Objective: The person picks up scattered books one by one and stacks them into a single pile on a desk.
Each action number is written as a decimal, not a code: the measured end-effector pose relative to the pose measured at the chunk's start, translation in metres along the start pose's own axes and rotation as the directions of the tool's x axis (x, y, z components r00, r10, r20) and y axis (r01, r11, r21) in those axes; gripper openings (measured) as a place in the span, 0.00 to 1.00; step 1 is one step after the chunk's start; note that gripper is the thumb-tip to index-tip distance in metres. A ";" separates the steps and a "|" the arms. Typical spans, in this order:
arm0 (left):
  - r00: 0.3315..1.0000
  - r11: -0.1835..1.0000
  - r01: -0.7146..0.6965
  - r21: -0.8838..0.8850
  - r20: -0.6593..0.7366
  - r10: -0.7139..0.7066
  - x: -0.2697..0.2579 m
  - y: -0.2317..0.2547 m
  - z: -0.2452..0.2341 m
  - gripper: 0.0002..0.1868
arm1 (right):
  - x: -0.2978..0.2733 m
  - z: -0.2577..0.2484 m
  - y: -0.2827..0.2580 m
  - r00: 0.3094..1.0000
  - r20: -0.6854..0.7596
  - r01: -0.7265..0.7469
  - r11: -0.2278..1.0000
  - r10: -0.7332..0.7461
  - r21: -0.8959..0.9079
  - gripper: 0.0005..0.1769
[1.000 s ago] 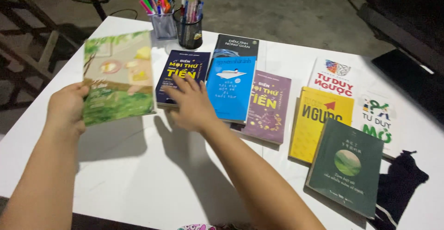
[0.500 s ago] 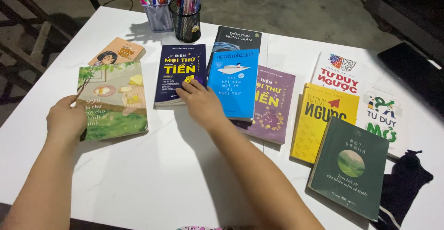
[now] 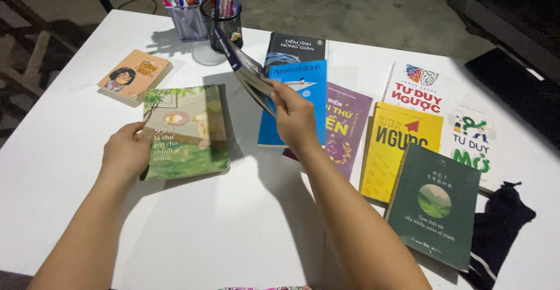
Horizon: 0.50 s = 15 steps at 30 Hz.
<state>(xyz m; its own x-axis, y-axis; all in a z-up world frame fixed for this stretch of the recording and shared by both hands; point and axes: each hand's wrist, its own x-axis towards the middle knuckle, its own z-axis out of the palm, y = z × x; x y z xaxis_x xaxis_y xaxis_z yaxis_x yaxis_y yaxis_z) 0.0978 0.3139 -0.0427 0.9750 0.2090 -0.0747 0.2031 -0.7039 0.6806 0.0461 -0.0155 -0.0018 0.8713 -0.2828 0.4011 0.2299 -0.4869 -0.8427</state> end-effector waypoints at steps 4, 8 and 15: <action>0.988 0.961 -0.151 0.231 0.007 0.154 -0.002 0.025 -0.008 0.21 | -0.005 -0.009 0.001 0.999 0.014 0.028 0.999 -0.028 0.028 0.16; 0.966 0.746 0.136 -0.652 0.256 0.047 0.002 0.070 -0.002 0.28 | -0.027 -0.004 0.011 0.916 0.084 0.400 0.908 -0.392 -0.120 0.16; 0.871 0.737 0.264 -0.622 0.483 0.096 -0.017 0.105 0.034 0.20 | -0.059 -0.007 0.006 0.938 0.238 0.273 0.960 -0.251 -0.063 0.23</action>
<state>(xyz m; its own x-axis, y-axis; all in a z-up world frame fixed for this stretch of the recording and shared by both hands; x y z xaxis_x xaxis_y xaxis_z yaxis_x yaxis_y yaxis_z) 0.1052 0.2132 0.0053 0.9115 -0.2130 -0.3519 0.3515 -0.0410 0.9353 -0.0071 -0.0077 -0.0276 0.8629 0.0535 0.5026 0.4313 -0.5964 -0.6769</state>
